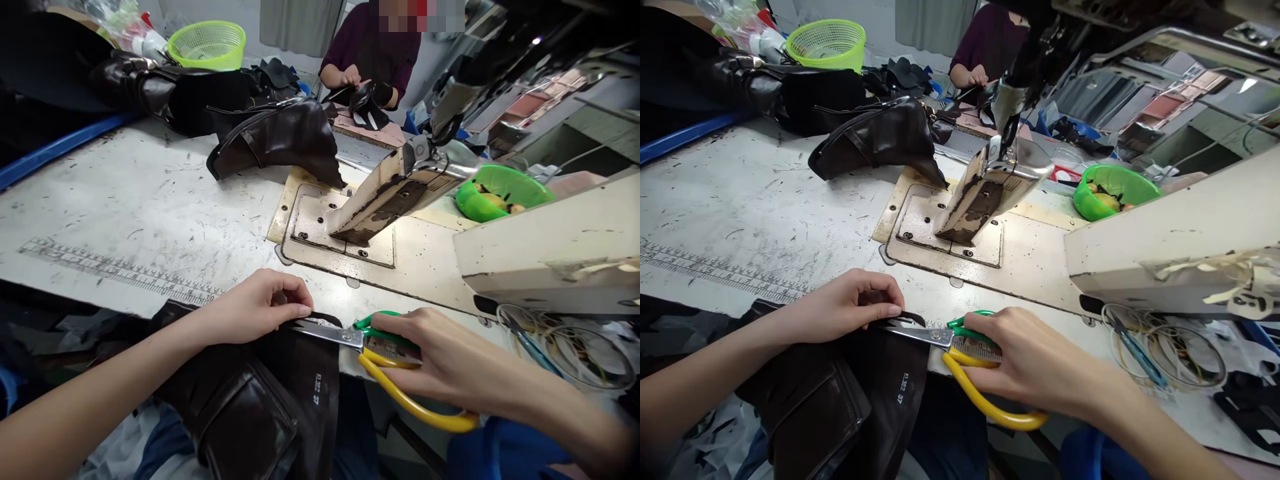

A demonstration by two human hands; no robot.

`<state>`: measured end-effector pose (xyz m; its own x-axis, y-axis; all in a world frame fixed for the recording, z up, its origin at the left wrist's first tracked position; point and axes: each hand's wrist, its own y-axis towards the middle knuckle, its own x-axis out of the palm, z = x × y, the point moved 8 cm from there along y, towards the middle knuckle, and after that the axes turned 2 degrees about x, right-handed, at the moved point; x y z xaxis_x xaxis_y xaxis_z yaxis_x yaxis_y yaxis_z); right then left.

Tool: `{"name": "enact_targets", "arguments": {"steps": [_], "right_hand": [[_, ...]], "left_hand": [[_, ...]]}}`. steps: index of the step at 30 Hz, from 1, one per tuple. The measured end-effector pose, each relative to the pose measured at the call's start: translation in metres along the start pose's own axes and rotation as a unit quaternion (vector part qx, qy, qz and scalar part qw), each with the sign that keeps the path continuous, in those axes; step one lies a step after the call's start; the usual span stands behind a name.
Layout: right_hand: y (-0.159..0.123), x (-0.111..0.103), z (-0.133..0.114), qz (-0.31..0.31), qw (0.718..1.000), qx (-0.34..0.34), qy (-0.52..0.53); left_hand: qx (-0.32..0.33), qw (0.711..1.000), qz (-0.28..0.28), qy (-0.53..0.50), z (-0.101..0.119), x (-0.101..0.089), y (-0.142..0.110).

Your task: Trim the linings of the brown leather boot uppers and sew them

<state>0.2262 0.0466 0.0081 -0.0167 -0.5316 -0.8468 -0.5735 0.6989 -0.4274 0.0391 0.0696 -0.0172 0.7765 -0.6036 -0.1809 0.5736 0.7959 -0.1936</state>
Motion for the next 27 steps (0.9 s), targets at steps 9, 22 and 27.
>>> {"name": "enact_targets", "arguments": {"steps": [9,22,27], "right_hand": [[0.022,-0.003,-0.021,0.026,0.998,-0.04,-0.039],[0.046,0.001,-0.044,0.054,0.986,-0.098,-0.126],[0.038,-0.003,-0.028,0.065,0.993,-0.081,-0.061]], "left_hand": [[0.012,0.992,0.016,-0.126,0.005,-0.008,0.004],[0.074,0.96,0.092,-0.253,0.005,-0.033,0.004],[0.077,0.943,0.159,-0.282,0.0,-0.044,0.003]]}}
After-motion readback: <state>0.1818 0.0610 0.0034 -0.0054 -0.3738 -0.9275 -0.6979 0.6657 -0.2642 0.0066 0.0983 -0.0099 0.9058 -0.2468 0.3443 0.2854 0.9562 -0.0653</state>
